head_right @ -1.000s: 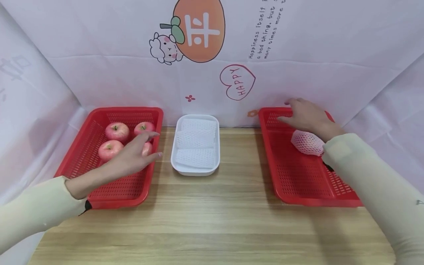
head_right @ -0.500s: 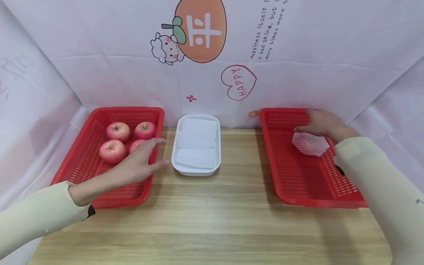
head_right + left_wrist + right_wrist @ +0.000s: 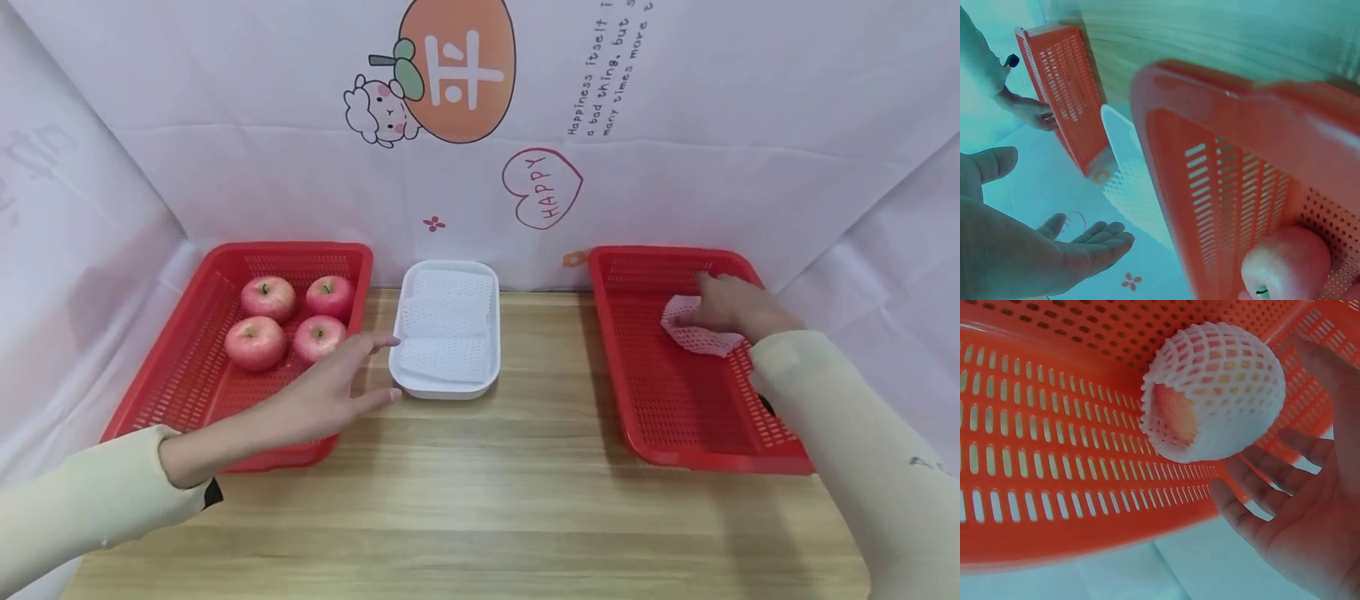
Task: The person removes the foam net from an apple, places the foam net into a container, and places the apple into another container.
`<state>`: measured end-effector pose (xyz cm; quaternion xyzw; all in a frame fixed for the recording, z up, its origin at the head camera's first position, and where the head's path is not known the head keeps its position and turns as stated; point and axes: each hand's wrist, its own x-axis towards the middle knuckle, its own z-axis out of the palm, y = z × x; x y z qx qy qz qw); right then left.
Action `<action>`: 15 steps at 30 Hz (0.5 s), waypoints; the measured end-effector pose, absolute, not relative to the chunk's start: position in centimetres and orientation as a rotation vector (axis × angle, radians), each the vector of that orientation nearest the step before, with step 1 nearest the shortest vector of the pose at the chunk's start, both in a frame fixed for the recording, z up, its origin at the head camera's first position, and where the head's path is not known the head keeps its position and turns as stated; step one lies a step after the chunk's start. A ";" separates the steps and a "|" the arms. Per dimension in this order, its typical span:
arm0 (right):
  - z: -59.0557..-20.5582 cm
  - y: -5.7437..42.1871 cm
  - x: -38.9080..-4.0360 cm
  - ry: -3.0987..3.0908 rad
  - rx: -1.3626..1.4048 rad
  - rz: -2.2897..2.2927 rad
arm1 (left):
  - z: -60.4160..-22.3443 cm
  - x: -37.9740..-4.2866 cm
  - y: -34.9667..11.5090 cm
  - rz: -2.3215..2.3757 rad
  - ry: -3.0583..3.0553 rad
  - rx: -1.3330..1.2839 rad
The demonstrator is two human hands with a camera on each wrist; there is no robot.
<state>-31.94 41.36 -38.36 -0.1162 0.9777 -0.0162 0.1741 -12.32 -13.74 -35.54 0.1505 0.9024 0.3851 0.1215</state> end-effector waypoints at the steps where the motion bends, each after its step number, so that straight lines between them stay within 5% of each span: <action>1: -38.5 41.5 -31.9 2.765 -0.317 -0.066 | -35.5 -12.2 -13.6 1.127 2.631 0.440; 15: -40.0 42.4 -30.7 2.728 -0.226 -0.155 | -35.8 -10.4 -12.8 1.120 2.575 0.445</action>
